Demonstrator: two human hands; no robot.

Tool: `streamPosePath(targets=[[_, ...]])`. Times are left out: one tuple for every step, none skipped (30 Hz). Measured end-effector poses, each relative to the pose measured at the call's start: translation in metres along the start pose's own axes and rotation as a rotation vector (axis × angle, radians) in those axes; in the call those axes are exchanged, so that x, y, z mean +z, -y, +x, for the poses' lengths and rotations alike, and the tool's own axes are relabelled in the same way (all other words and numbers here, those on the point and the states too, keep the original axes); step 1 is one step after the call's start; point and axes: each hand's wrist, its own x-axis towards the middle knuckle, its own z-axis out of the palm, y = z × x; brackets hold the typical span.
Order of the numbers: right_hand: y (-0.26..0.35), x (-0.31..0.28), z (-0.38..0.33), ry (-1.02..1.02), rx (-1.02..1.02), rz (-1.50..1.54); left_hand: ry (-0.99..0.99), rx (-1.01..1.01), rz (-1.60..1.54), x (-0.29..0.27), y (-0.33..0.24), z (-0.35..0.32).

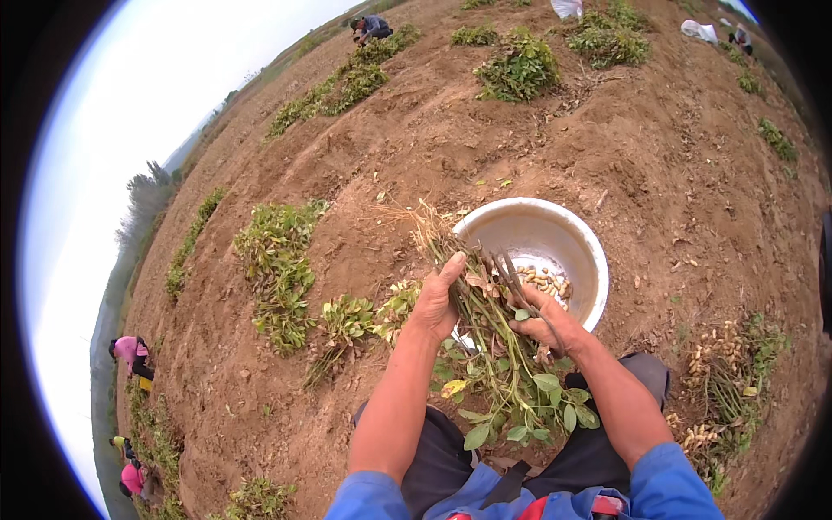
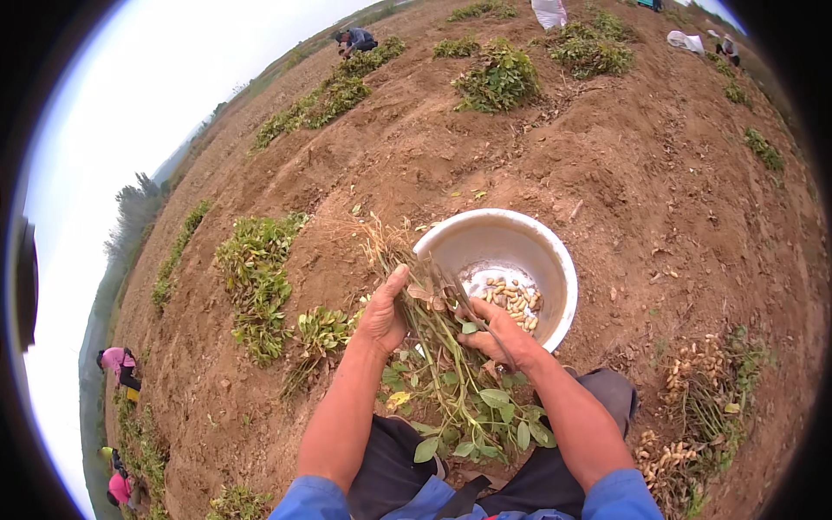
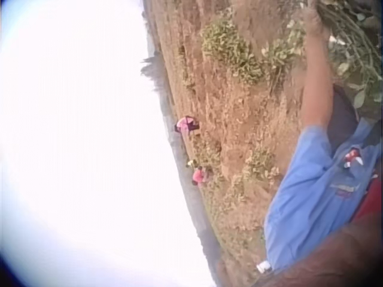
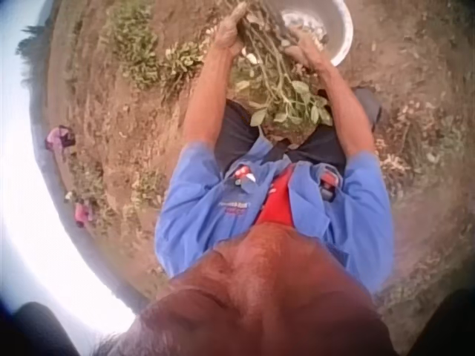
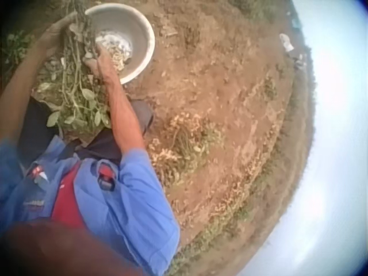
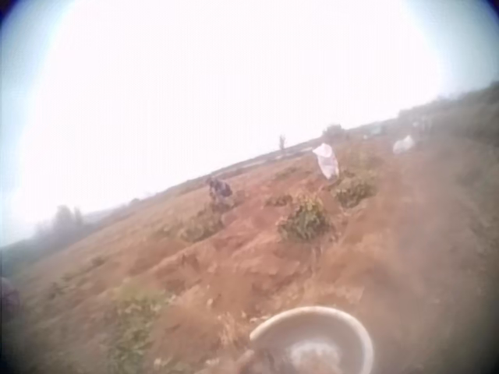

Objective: The person sits on the ground in a field and uses a knife to cut peanut pods from the plant stems, placing the pods into a white bowl. Other workers are visible in the background harvesting peanuts.

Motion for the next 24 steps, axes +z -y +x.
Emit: streamPosePath(targets=[[0.001,0.001,0.0,-0.015,0.005,0.003,0.037,0.014,-0.028,0.0,0.002,-0.002],[0.003,0.001,-0.001,0.0,0.038,0.103,0.074,0.029,-0.056,-0.001,0.005,-0.004],[0.007,0.0,-0.002,0.016,0.071,0.202,0.12,0.048,-0.034,-0.006,0.008,-0.003],[0.01,0.002,-0.002,0.04,0.105,0.299,0.099,0.089,-0.023,-0.003,0.007,-0.008],[0.012,0.004,0.0,0.015,0.083,0.208,0.087,0.101,-0.034,-0.004,0.009,-0.008],[0.016,0.008,-0.001,-0.003,0.07,0.224,0.073,0.117,-0.046,-0.005,0.012,-0.008],[0.009,0.006,-0.001,-0.043,0.049,0.151,0.071,0.148,-0.035,0.007,0.011,-0.013],[0.0,0.005,0.001,-0.061,0.02,0.091,0.067,0.172,0.024,0.015,0.006,-0.019],[0.001,0.001,0.004,-0.11,0.05,0.088,-0.016,0.276,0.163,0.02,0.006,-0.02],[0.002,-0.003,0.005,-0.156,0.088,0.089,0.006,0.406,0.263,0.032,0.0,-0.029],[0.001,-0.008,0.006,-0.269,0.104,0.121,0.006,0.461,0.418,0.032,-0.002,-0.032],[-0.002,-0.008,0.01,-0.376,0.118,0.151,-0.032,0.608,0.662,0.027,-0.005,-0.036],[-0.011,-0.015,0.014,-0.477,0.112,0.17,-0.047,0.659,0.787,0.031,-0.011,-0.046],[-0.017,-0.02,0.018,-0.577,0.099,0.19,-0.063,0.71,0.916,0.042,-0.022,-0.06],[-0.024,-0.027,0.019,-0.582,0.097,0.235,-0.092,0.743,1.07,0.047,-0.033,-0.072],[-0.028,-0.029,0.019,-0.591,0.094,0.28,-0.122,0.957,1.259,0.042,-0.04,-0.077],[-0.019,-0.028,0.014,-0.604,0.131,0.288,-0.14,1.029,1.447,0.041,-0.056,-0.081],[-0.014,-0.024,0.012,-0.581,0.115,0.289,-0.162,1.095,1.648,0.041,-0.08,-0.091],[-0.013,-0.021,0.01,-0.565,0.105,0.285,-0.256,1.147,1.756,0.03,-0.096,-0.095],[-0.009,-0.019,0.006,-0.556,0.094,0.279,-0.347,1.201,1.86,0.019,-0.115,-0.096],[0.004,-0.014,-0.001,-0.527,0.091,0.285,-0.509,1.249,1.96,0.001,-0.136,-0.09],[0.01,-0.01,-0.001,-0.51,0.107,0.272,-0.715,1.204,2.073,-0.026,-0.158,-0.084],[0.017,-0.007,-0.003,-0.506,0.093,0.3,-0.99,1.07,2.292,-0.048,-0.177,-0.084],[0.024,-0.002,-0.005,-0.495,0.082,0.331,-1.229,0.699,2.372,-0.075,-0.192,-0.089]])
